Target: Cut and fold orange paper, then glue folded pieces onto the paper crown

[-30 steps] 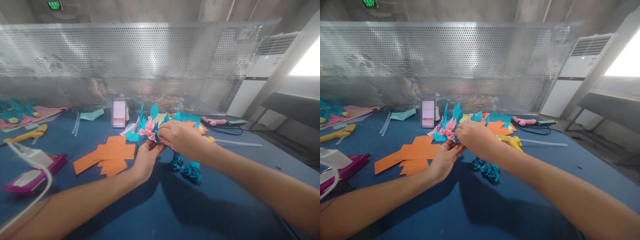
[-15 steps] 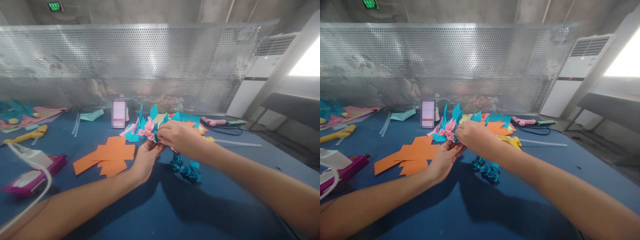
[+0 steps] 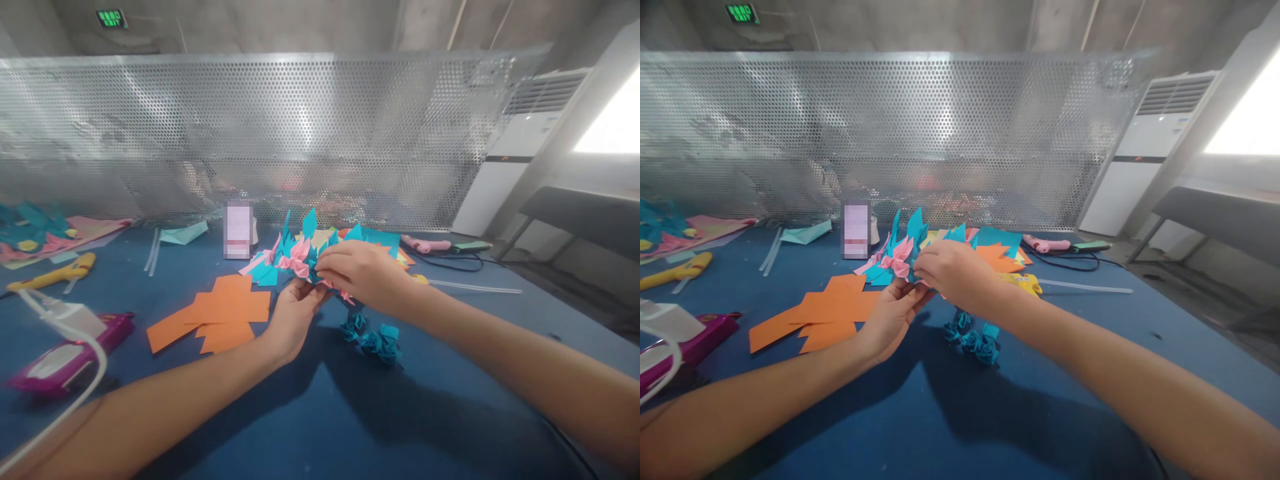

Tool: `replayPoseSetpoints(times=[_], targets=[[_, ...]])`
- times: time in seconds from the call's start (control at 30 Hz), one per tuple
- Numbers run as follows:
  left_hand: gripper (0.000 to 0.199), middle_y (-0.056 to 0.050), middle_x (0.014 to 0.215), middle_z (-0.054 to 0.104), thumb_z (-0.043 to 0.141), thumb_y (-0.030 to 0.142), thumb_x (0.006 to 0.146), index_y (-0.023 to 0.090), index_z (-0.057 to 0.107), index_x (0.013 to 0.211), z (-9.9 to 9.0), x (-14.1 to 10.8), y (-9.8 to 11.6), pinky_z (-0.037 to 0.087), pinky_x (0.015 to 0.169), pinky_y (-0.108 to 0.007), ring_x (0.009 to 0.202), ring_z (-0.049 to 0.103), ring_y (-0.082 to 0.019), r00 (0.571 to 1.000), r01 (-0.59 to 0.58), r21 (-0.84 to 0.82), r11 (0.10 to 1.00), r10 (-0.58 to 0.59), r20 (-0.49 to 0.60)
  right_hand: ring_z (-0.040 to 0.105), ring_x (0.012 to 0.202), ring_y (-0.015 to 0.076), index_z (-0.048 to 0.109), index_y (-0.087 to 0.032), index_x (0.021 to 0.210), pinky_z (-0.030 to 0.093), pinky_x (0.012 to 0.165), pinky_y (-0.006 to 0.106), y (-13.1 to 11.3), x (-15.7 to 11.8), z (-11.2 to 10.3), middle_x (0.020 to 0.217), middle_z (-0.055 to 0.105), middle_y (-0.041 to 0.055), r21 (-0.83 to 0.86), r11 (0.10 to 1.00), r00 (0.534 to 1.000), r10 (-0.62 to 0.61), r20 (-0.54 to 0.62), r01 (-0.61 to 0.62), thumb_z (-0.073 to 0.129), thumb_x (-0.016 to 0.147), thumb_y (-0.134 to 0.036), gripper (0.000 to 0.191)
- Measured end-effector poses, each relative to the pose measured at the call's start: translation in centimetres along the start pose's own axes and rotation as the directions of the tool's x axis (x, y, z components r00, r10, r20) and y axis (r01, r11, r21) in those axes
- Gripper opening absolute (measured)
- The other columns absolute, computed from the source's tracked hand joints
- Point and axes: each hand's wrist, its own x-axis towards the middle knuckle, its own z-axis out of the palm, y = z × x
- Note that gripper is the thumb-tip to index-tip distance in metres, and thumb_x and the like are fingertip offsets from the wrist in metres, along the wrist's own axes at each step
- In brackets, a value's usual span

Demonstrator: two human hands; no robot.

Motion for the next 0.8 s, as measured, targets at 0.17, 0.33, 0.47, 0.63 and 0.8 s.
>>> replayPoseSetpoints(times=[0.17, 0.33, 0.47, 0.63, 0.8], targets=[[0.023, 0.005, 0.07, 0.059, 0.074, 0.015, 0.065, 0.017, 0.052, 0.069, -0.5, 0.5, 0.7, 0.045, 0.091, -0.037, 0.078, 0.06, -0.012, 0.999, -0.039, -0.13, 0.991, 0.035, -0.036, 0.065, 0.075, 0.0153, 0.067, -0.023, 0.096, 0.05, 0.076, 0.03, 0.7, -1.3, -2.3, 0.089, 0.071, 0.0008, 0.18, 0.964, 0.931, 0.239, -0.275, -0.194, 0.058, 0.085, -0.028, 0.016], [0.037, 0.008, 0.081, 0.059, 0.068, -0.003, 0.061, 0.022, 0.047, 0.078, -0.5, 0.0, 1.2, 0.041, 0.098, -0.047, 0.093, 0.06, -0.014, 0.998, -0.018, -0.251, 0.968, 0.033, 0.057, 0.064, 0.088, 0.0186, 0.064, -0.023, 0.1, 0.048, 0.081, 0.032, 1.7, -4.8, -2.3, 0.096, 0.071, 0.0023, 0.069, 0.961, 0.943, 0.277, -0.184, -0.269, 0.053, 0.087, -0.028, 0.018], [0.044, 0.007, 0.088, 0.061, 0.073, 0.001, 0.063, 0.026, 0.05, 0.091, -0.3, 0.1, 0.7, 0.039, 0.099, -0.042, 0.099, 0.06, -0.014, 0.996, -0.037, -0.154, 0.987, 0.049, 0.072, 0.064, 0.077, 0.017, 0.064, -0.021, 0.093, 0.046, 0.072, 0.03, 2.7, -7.7, -1.5, 0.087, 0.07, 0.0023, -0.024, 0.925, 0.921, 0.374, -0.111, -0.379, 0.049, 0.089, -0.03, 0.018], [0.034, 0.008, 0.073, 0.06, 0.078, 0.007, 0.061, 0.021, 0.054, 0.079, -0.3, 0.8, 0.0, 0.042, 0.092, -0.029, 0.085, 0.061, -0.01, 0.996, -0.088, -0.107, 0.99, 0.087, -0.009, 0.057, 0.056, 0.0188, 0.06, -0.021, 0.067, 0.034, 0.049, 0.029, 4.9, -10.5, -2.5, 0.066, 0.065, 0.0028, -0.295, 0.729, 0.716, 0.677, 0.171, -0.618, 0.048, 0.086, -0.045, 0.032], [0.024, 0.005, 0.068, 0.059, 0.08, 0.016, 0.06, 0.015, 0.057, 0.067, -0.1, 0.8, -0.1, 0.044, 0.073, -0.019, 0.074, 0.059, -0.007, 0.994, 0.03, -0.108, 0.994, -0.041, -0.103, 0.056, 0.047, 0.0189, 0.06, -0.02, 0.056, 0.032, 0.044, 0.029, 8.2, -14.5, -3.5, 0.053, 0.06, 0.0088, -0.268, 0.605, 0.5, 0.783, 0.371, -0.749, 0.044, 0.084, -0.06, 0.051]])
